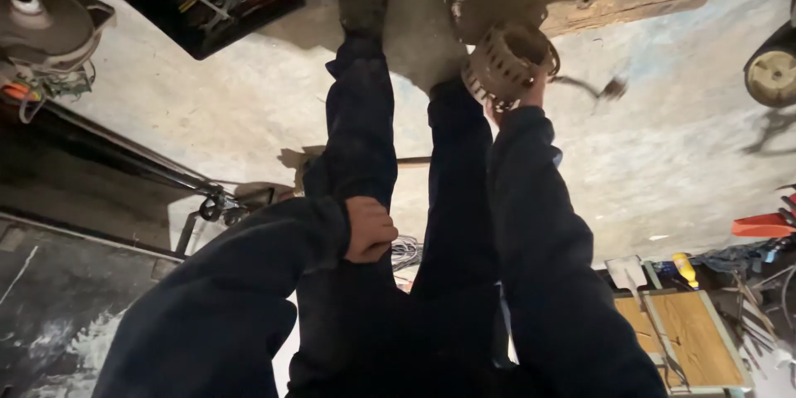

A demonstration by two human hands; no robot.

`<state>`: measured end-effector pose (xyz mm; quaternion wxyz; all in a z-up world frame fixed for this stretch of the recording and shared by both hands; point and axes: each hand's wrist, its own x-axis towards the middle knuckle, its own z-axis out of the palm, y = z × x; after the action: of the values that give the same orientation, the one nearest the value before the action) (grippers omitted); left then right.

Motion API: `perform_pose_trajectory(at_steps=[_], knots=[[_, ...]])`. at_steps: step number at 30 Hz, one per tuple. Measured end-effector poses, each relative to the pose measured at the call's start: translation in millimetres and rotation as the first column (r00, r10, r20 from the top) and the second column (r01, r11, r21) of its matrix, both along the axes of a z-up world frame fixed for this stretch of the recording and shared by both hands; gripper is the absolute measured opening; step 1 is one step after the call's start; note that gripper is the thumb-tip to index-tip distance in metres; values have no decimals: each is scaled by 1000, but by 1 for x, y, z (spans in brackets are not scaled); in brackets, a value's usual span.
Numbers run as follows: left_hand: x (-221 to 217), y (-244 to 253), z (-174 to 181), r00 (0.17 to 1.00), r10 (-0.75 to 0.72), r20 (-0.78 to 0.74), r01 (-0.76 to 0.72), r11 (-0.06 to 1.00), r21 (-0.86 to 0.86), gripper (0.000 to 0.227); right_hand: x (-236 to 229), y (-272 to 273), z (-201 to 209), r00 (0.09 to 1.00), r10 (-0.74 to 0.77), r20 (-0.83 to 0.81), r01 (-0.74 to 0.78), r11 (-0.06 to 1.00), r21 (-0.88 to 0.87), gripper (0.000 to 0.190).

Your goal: The person sits on the floor holding a motor stator housing and uses a hammer and a metal punch to drive the old windings and core out of the housing, repeatedly repositioning the stator and tapping around its rim.

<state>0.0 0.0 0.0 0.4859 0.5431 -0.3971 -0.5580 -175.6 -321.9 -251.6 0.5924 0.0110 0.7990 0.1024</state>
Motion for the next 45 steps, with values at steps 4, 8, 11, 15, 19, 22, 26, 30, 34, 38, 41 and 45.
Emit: perform_pose_trajectory(at_steps=[4, 8, 11, 15, 19, 22, 26, 30, 34, 38, 41, 45], knots=[[-5, 4, -4, 1000, -15, 13, 15, 1000, 8, 13, 56, -2, 26, 947, 62, 314, -73, 997, 22, 75], [0, 2, 4, 1000, 4, -8, -4, 1000, -6, 13, 60, -24, 31, 962, 91, 257, -139, 975, 173, 83], [3, 4, -8, 1000, -26, -1, 26, 999, -21, 12, 38, -28, 5, 921, 116, 371, -183, 971, 152, 85], [2, 3, -6, 997, -72, -16, 72, 997, -13, 11, 32, -24, 24, 757, 651, -43, -616, 735, 283, 79], [1, 2, -5, 1000, -24, -1, 24, 1000, -7, 11, -8, -34, 11, -191, 965, -182, -981, -194, 2, 85], [-1, 1, -7, 999, -41, -19, 41, 999, -15, 11, 47, -24, 51, -284, 891, -356, -779, -430, -456, 104], [-5, 0, -8, 999, -52, -5, 52, 999, -7, 11, 82, -7, 53, -808, 548, -216, -459, -815, -354, 127], [0, -4, -6, 994, -104, -32, 104, 995, 7, 12, 67, 9, 31, -800, 526, -288, -449, -844, -292, 132], [-3, -4, -5, 997, -82, -3, 82, 997, 13, 12, 78, 10, 34, -763, 615, -202, -580, -788, -209, 135], [-10, -3, -4, 999, -1, 47, 1, 1000, -4, 10, 89, -4, 38, -634, 737, -234, -715, -674, -186, 136], [-8, -9, -4, 995, -82, 48, 81, 996, 19, 11, 109, -8, 49, -494, 832, -254, -829, -538, -151, 140], [-15, -4, -7, 993, -116, 32, 114, 992, 46, 12, 113, 7, 24, -512, 812, -280, -836, -546, -56, 136]])
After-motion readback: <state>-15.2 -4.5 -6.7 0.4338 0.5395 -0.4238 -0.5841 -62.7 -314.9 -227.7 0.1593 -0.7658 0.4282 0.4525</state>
